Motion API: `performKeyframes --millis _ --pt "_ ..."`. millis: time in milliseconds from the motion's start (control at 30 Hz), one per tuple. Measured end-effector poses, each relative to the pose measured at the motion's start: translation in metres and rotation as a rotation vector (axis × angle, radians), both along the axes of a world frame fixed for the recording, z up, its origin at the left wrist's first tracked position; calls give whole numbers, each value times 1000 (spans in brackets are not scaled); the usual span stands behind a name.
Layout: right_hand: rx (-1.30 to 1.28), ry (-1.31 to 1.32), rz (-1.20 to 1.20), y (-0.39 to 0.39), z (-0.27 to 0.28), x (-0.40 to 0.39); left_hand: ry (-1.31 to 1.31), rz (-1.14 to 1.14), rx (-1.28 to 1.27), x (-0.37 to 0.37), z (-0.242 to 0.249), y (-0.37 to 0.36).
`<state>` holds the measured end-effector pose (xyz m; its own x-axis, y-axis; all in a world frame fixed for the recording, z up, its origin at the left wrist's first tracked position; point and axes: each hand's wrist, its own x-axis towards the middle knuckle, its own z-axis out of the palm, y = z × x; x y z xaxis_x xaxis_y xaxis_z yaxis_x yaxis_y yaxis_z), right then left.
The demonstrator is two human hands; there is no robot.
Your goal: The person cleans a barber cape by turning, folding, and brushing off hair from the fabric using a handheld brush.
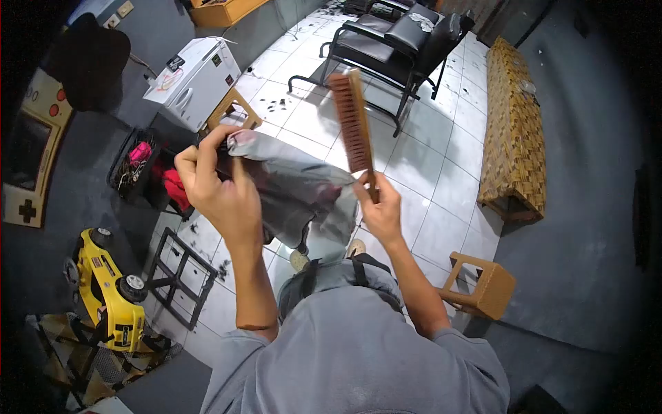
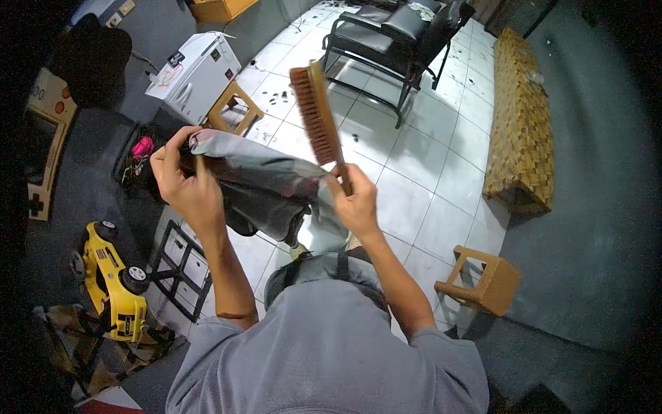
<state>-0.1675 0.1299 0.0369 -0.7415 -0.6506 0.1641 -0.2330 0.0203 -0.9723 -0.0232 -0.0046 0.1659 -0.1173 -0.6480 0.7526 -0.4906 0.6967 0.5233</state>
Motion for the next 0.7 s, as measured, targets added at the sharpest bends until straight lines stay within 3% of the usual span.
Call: performKeyframes --millis 33,133,233,333,400,433,500,567,633,700 --pt "10 14 -24 5 7 -6 -123 102 -76 4 -6 -7" --pt "-57 108 -51 13 21 -21 -101 76 -177 4 -12 -16" --pt "-140 69 172 25 45 -24 254 -336 358 3 -17 -13" --pt "-67 -44 323 40 70 -24 183 -411 195 -7 -10 -12" --pt "-259 -333 438 42 67 -19 56 -499 -48 -14 -6 -17" --pt "-357 -478 495 42 68 -15 26 -568 -37 -18 -1 -11" --pt "-225 -538 425 37 62 6 -36 -616 -163 -28 7 -4" --pt "4 -452 549 25 21 15 -36 -599 -198 -35 17 0" --pt "220 22 622 18 -47 19 -31 -566 -263 -43 21 -6" --pt "441 280 738 40 -127 15 39 -523 -293 -43 23 -10"
